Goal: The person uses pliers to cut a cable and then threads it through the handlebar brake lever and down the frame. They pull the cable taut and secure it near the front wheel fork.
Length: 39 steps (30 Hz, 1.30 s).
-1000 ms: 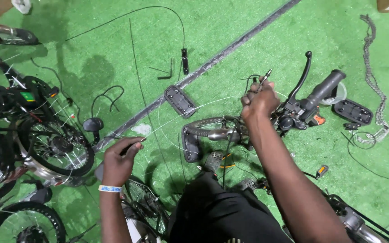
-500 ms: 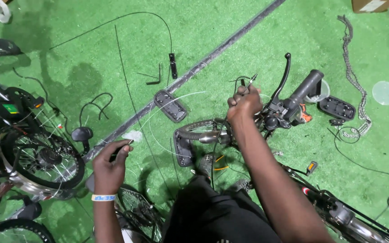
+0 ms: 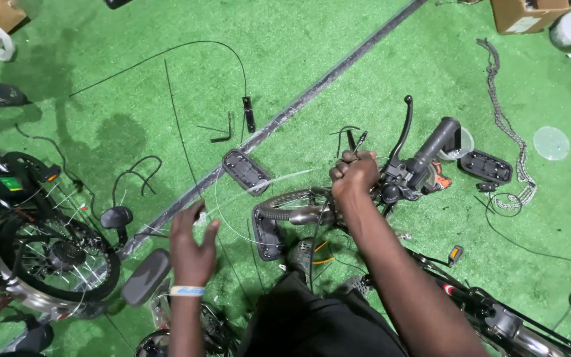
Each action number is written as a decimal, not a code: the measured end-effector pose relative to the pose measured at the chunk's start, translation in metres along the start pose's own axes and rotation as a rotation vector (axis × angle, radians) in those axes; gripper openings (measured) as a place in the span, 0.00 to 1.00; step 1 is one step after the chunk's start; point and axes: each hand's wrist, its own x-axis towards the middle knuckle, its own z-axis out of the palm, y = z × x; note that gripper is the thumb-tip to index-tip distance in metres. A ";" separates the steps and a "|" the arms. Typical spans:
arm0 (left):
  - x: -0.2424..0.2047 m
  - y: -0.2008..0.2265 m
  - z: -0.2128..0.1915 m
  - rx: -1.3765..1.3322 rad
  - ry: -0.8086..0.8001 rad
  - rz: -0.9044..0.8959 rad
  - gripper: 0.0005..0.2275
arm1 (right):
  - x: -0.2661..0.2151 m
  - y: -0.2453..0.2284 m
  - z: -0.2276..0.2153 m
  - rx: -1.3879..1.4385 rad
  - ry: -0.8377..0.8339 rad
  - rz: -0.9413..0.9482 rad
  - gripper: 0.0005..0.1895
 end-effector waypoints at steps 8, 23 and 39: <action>0.063 0.143 0.134 -0.007 -0.317 0.465 0.20 | -0.056 -0.015 -0.010 -0.137 -0.094 -0.094 0.05; 0.110 0.172 0.245 0.366 -0.807 0.421 0.04 | -0.105 -0.059 -0.092 -0.687 -0.165 -0.383 0.07; 0.113 0.144 0.240 0.205 -0.779 0.466 0.01 | -0.105 -0.094 -0.104 -0.934 -0.182 -0.530 0.09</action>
